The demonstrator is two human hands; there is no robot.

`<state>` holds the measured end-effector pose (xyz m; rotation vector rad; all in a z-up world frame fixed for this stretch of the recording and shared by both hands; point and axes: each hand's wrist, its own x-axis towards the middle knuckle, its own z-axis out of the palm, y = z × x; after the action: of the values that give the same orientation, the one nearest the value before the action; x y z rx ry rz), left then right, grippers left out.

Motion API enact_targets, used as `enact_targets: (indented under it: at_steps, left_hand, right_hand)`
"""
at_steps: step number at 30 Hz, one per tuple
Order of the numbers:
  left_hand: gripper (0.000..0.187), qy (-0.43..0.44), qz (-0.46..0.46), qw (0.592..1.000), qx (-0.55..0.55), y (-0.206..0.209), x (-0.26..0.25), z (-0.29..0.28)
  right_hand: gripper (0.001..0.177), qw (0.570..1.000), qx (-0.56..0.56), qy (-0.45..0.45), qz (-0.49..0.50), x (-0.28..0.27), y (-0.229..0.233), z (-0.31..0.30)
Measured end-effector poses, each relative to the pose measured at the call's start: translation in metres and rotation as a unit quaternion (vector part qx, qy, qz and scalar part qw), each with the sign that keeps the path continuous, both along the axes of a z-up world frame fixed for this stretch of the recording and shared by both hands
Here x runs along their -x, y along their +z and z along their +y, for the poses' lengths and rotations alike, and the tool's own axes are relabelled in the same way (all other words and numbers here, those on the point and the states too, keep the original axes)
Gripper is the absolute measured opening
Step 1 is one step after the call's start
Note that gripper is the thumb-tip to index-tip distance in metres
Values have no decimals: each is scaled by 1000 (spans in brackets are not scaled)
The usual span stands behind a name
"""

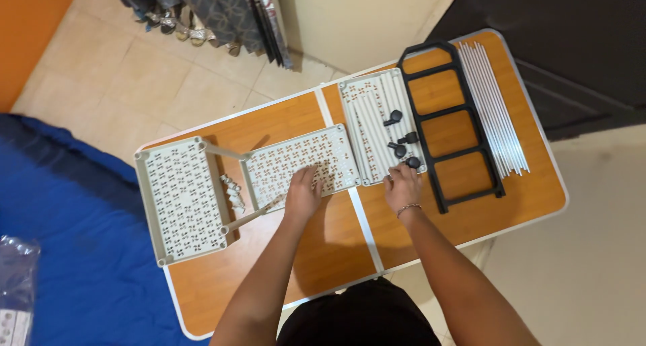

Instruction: The person assembles a white plastic shoe rack by inserting cylindrical legs into corner holes on perforated trays and connecting them with horizontal bars. The person repeatedly picks up trays, inserts legs, and attaches bars to form a multi-tier structure on a wooden table.

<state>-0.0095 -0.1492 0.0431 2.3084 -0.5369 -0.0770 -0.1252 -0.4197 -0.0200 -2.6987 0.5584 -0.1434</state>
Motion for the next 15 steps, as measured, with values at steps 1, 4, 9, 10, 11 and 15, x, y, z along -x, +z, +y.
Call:
enact_targets:
  at_steps: [1,4,9,10,11,15]
  left_hand:
    - [45,-11,-6,1000,-3,0,-11,-17]
    - [48,-35,-7,999,-11,2,-48,-68]
    - [59,-73,-15,994,-80,-1,-106,-133]
    - [61,-75,-5,992,-98,-2,-114,-144]
    - [63,-78,15,990,-119,-4,-121,-153]
    - [75,-91,63,979,-169,-15,-141,-180]
  right_hand:
    - [25,999,8,-26,26,-1,3,0]
    - [19,997,-2,-67,45,-9,15,1]
    - [19,989,-6,-110,96,-15,20,4]
    - [19,987,-4,-121,103,-14,20,5]
    - [19,986,-8,-128,107,-13,18,5]
    - [20,981,-17,-149,126,-17,13,6]
